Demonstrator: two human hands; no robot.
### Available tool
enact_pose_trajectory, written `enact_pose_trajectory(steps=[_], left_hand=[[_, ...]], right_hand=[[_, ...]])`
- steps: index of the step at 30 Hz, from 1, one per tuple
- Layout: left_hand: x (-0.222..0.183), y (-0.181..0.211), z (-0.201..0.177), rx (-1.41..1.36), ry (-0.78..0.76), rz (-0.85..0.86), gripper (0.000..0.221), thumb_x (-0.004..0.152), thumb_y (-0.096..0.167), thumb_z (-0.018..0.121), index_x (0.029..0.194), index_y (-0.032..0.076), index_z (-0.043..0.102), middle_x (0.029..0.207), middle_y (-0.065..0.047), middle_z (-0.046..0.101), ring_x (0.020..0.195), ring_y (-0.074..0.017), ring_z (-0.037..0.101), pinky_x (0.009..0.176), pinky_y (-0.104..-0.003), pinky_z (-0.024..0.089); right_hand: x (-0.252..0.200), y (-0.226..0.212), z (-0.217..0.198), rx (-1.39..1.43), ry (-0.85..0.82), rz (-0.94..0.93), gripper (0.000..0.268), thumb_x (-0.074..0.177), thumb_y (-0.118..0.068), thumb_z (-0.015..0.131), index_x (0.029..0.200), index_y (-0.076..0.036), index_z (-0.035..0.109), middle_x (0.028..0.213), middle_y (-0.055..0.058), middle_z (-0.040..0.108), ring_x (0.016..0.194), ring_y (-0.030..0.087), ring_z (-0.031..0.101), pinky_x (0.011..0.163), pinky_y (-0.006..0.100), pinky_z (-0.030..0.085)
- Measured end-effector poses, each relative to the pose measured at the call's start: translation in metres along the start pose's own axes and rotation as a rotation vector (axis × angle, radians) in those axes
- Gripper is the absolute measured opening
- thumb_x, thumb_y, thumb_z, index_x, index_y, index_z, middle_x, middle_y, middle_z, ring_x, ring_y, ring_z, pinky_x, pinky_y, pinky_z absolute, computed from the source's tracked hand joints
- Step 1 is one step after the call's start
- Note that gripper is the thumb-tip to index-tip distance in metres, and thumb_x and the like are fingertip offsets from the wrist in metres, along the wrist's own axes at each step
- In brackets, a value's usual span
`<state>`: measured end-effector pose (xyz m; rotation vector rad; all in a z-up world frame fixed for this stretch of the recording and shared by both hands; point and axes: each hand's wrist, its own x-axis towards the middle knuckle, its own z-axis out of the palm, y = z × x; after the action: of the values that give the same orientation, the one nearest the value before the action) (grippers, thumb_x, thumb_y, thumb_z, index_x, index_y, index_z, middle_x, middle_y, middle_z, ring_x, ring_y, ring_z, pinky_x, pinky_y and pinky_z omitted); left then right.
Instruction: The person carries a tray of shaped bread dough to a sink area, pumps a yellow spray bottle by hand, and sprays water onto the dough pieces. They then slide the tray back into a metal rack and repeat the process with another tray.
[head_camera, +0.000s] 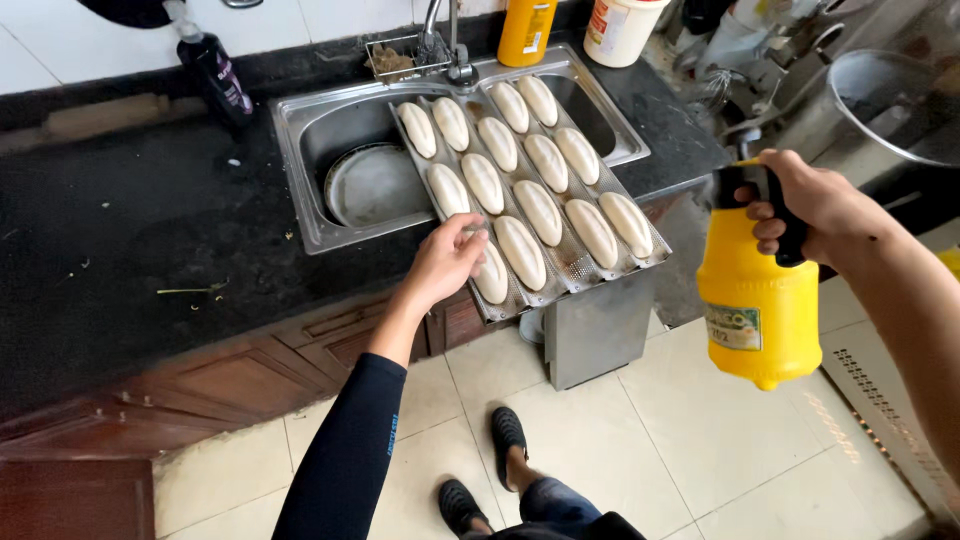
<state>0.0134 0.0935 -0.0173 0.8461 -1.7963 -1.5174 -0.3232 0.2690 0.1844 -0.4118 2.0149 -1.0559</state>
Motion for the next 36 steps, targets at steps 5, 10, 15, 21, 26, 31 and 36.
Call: enact_pose_trajectory(steps=[5,10,15,21,26,31,36], left_hand=[[-0.001,0.003,-0.002,-0.029,0.043,0.011,0.036,0.1,0.026,0.062,0.13,0.005,0.062,0.08,-0.006,0.069,0.065,-0.0124,0.067,0.062,-0.028,0.055],[-0.006,0.006,-0.019,0.0,0.142,-0.014,0.039,0.1,0.027,0.063,0.133,0.007,0.06,0.081,-0.005,0.068,0.064,-0.0121,0.066,0.061,-0.029,0.054],[-0.008,0.003,-0.046,0.037,0.268,-0.017,0.041,0.101,0.029,0.061,0.135,0.006,0.058,0.078,-0.006,0.069,0.062,-0.0122,0.066,0.058,-0.029,0.053],[0.011,0.008,-0.066,0.056,0.36,-0.008,0.043,0.103,0.032,0.06,0.137,0.006,0.057,0.08,-0.006,0.07,0.063,-0.0119,0.067,0.061,-0.028,0.055],[0.046,0.012,-0.059,0.054,0.389,-0.02,0.044,0.102,0.032,0.06,0.137,0.006,0.057,0.08,-0.006,0.069,0.063,-0.013,0.067,0.061,-0.029,0.055],[0.07,0.007,-0.057,0.038,0.397,-0.054,0.043,0.101,0.031,0.06,0.137,0.008,0.056,0.08,-0.005,0.068,0.064,-0.0116,0.066,0.059,-0.028,0.056],[0.068,0.0,-0.075,0.003,0.462,-0.004,0.039,0.103,0.027,0.059,0.137,0.008,0.057,0.081,-0.005,0.068,0.063,-0.0105,0.063,0.058,-0.026,0.052]], right_hand=[[-0.005,0.004,0.028,-0.024,-0.219,0.078,0.05,0.104,-0.052,0.035,0.092,-0.008,0.056,0.058,-0.005,0.035,0.045,0.01,0.027,0.044,0.029,0.025],[-0.008,-0.005,0.08,-0.063,-0.5,0.098,0.051,0.101,-0.055,0.034,0.088,-0.01,0.056,0.054,-0.006,0.031,0.043,0.009,0.025,0.041,0.029,0.022],[0.009,-0.045,0.103,-0.143,-0.511,0.096,0.071,0.096,-0.079,0.029,0.086,-0.014,0.056,0.052,-0.008,0.028,0.042,0.008,0.02,0.042,0.027,0.02],[0.07,-0.107,0.085,-0.24,-0.358,-0.093,0.073,0.098,-0.079,0.028,0.088,-0.011,0.053,0.056,-0.005,0.028,0.045,0.01,0.022,0.046,0.03,0.022],[0.156,-0.146,0.078,-0.274,-0.195,-0.192,0.072,0.104,-0.077,0.037,0.088,-0.008,0.051,0.061,-0.002,0.032,0.048,0.012,0.027,0.048,0.032,0.027],[0.223,-0.171,0.105,-0.206,-0.137,-0.263,0.054,0.103,-0.059,0.042,0.086,-0.009,0.051,0.061,0.001,0.039,0.046,0.015,0.033,0.046,0.034,0.033],[0.234,-0.179,0.153,-0.174,-0.343,-0.283,0.045,0.103,-0.05,0.038,0.084,-0.011,0.051,0.059,0.0,0.039,0.044,0.014,0.032,0.044,0.032,0.032]])
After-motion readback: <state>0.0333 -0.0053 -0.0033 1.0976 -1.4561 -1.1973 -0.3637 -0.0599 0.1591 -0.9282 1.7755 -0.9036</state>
